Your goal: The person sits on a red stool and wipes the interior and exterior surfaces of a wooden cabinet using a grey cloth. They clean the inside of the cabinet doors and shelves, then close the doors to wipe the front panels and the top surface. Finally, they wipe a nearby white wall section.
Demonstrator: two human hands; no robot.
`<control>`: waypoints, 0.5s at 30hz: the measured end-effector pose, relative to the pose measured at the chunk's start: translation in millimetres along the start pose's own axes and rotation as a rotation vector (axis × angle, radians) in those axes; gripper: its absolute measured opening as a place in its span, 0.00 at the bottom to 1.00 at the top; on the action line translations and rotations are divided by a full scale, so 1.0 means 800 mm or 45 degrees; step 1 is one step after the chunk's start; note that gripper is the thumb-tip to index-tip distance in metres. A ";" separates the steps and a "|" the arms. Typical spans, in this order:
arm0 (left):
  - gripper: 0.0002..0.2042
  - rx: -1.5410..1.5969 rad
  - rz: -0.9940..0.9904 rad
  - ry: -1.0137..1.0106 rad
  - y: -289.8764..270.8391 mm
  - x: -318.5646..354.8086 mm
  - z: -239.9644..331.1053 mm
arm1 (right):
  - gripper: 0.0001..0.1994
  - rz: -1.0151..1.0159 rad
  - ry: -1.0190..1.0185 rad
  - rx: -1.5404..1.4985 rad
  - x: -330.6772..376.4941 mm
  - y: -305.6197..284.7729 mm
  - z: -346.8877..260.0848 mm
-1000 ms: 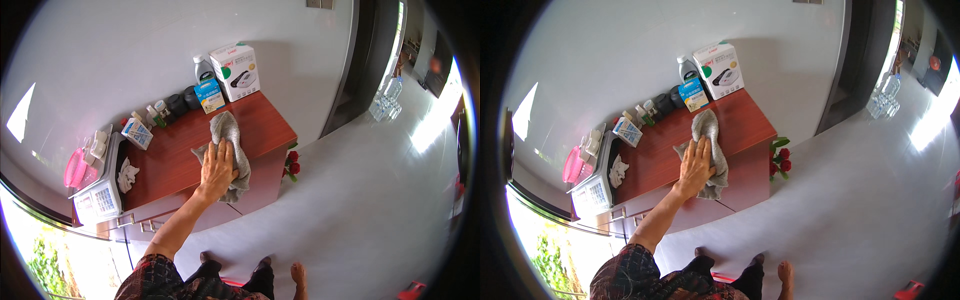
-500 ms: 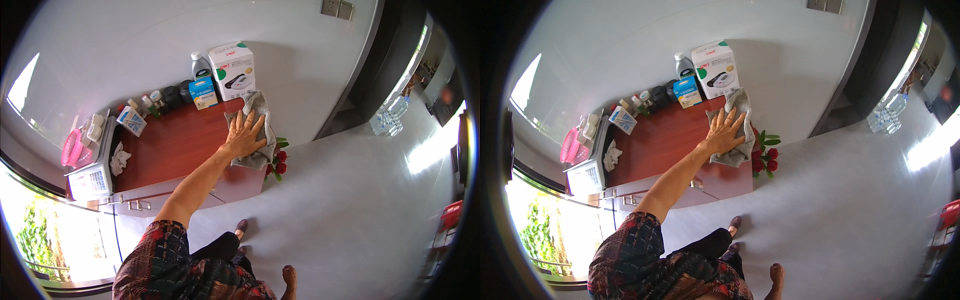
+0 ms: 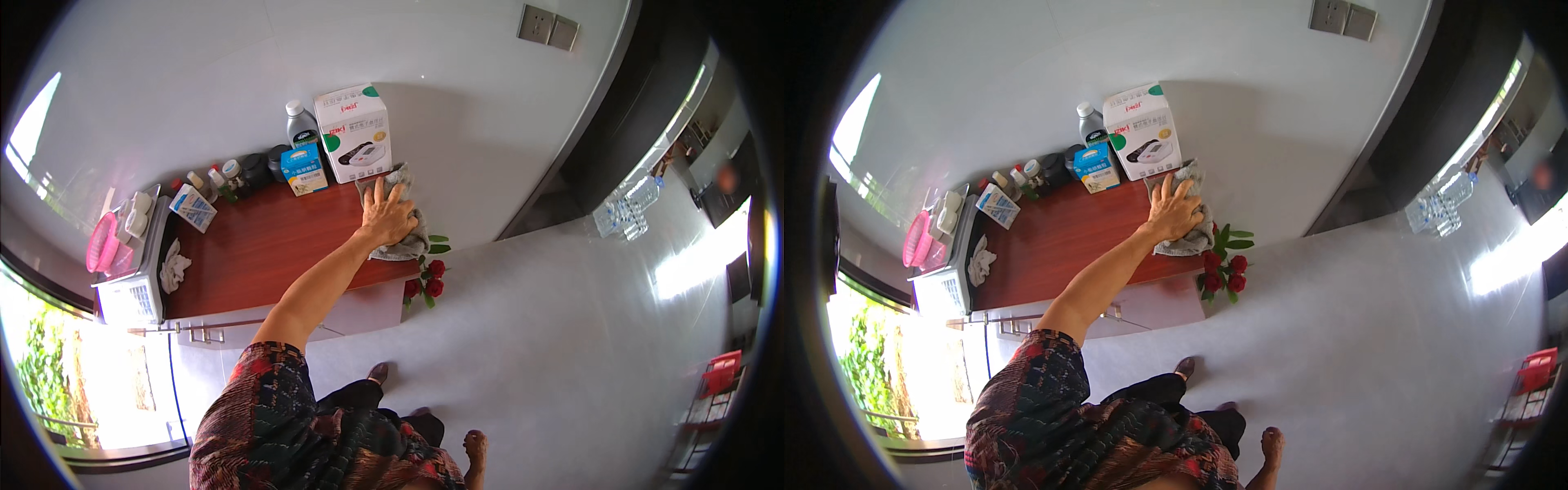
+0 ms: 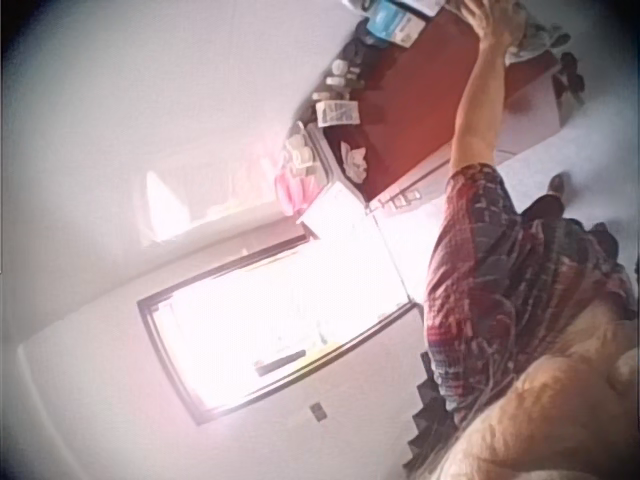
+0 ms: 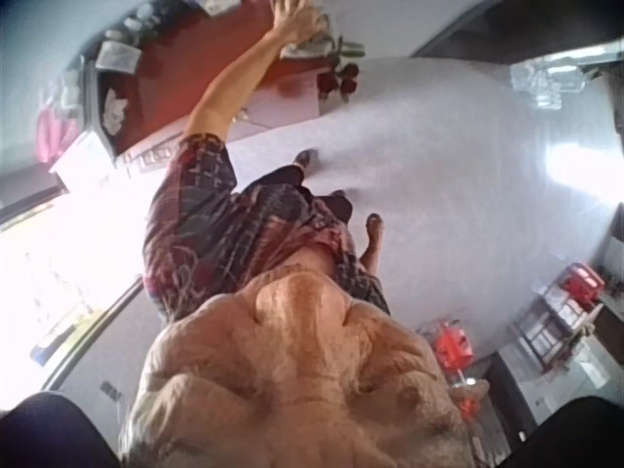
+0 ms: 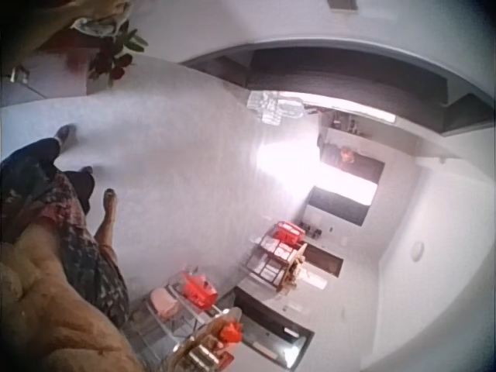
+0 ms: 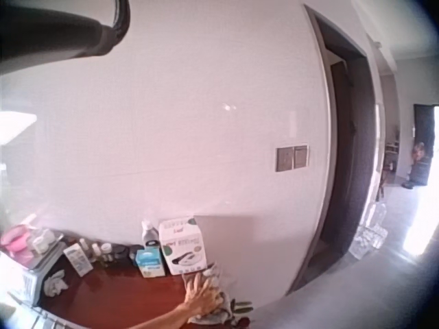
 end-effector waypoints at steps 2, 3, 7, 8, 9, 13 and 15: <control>0.21 -0.014 0.041 -0.023 0.008 0.002 -0.002 | 0.13 -0.036 -0.025 0.063 -0.003 -0.018 0.012; 0.21 -0.013 0.047 -0.064 0.006 0.006 0.002 | 0.13 -0.051 -0.034 0.031 -0.007 -0.028 0.024; 0.22 -0.020 0.066 -0.155 0.014 0.032 0.035 | 0.12 -0.032 -0.009 -0.030 -0.017 -0.090 0.093; 0.21 0.009 0.085 -0.155 0.012 0.042 0.044 | 0.12 0.005 0.011 -0.035 -0.017 -0.104 0.114; 0.20 0.051 0.045 -0.194 0.014 0.054 0.047 | 0.12 0.045 0.034 -0.043 -0.018 -0.119 0.136; 0.19 0.047 0.137 -0.195 0.027 0.093 0.054 | 0.11 0.176 0.144 -0.135 -0.021 -0.178 0.199; 0.17 -0.042 0.209 -0.177 0.026 0.103 0.070 | 0.11 0.216 0.084 -0.006 -0.018 -0.203 0.210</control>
Point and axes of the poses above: each hand's wrist, its own x-axis away from the middle knuckle, its own y-axis out of the palm, z = x × y, the point moved 3 cm from there along -x, towards the middle knuckle, and after that the axes turned 5 degrees about -y, right-handed, at the moved point
